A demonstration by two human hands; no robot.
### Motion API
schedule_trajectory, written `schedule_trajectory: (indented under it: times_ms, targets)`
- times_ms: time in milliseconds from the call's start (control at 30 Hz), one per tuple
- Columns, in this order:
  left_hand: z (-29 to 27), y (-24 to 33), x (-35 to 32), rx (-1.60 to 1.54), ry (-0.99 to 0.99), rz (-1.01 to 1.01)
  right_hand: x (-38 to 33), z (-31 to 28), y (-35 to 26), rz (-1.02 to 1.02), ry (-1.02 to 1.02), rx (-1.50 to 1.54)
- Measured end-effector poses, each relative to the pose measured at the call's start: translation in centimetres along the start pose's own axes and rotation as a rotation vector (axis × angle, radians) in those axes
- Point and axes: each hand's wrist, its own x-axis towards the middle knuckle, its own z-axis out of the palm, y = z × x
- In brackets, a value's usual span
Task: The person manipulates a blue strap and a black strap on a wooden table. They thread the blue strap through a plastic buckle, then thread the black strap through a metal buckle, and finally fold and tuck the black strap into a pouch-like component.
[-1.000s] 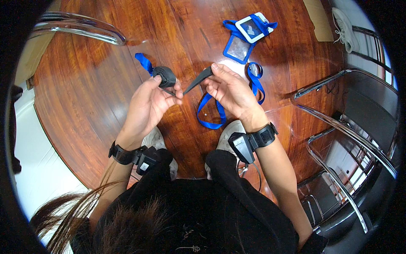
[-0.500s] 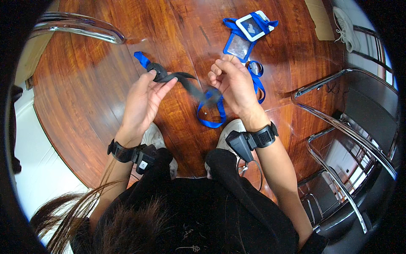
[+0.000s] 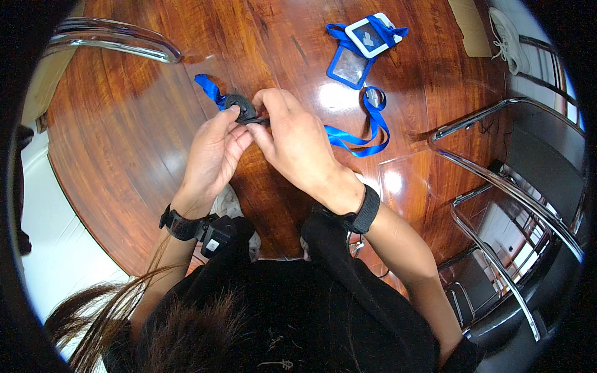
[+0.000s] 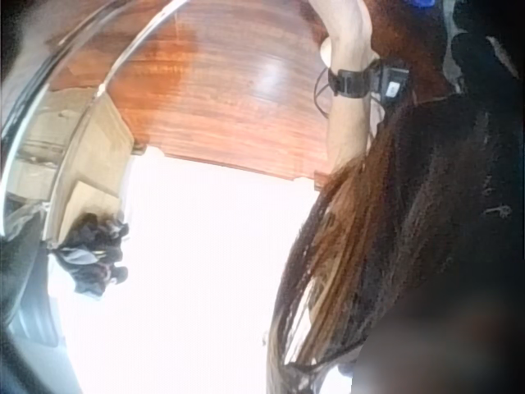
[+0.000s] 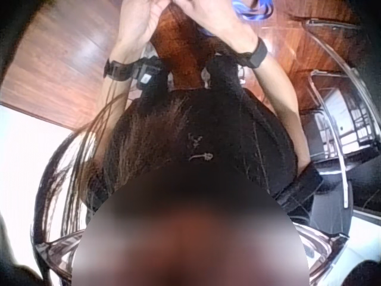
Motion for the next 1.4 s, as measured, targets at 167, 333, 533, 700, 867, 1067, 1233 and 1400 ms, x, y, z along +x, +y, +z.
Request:
schedule_trajectory:
  times_ms: [167, 333, 533, 700, 867, 1067, 1233, 1400]
  targets:
    - [-0.2, -0.2, 0.1, 0.031, 0.029, -0.031, -0.6, 0.2, 0.8, -0.068, 0.018, -0.073]
    - [-0.2, 0.0, 0.4, 0.27, 0.02, -0.008, -0.9, -0.1, 1.1, -0.023, 0.008, -0.067]
    - [-1.0, 1.1, 0.6, 0.374, -0.086, -0.096, -0.4, -1.3, 1.3, -0.049, -0.034, -0.023]
    - [-1.3, 2.9, 0.6, 0.611, -0.325, -0.188, 0.1, -3.0, 1.6, -0.1, -0.154, 0.085]
    - [-1.5, 3.7, 0.5, 0.673, -0.542, -0.242, 0.5, -3.3, 1.3, -0.131, -0.182, 0.217]
    - [-2.1, 3.8, 0.8, 0.562, -0.667, -0.3, 0.5, -3.2, 1.0, -0.092, -0.278, 0.369]
    - [-0.7, 2.7, -0.2, 0.547, -0.382, -0.022, 0.6, -2.8, 1.3, 0.115, -0.111, 0.335]
    - [0.1, 2.4, -0.7, 0.659, -0.373, 0.196, 0.1, -2.9, 1.3, 0.276, -0.109, 0.289]
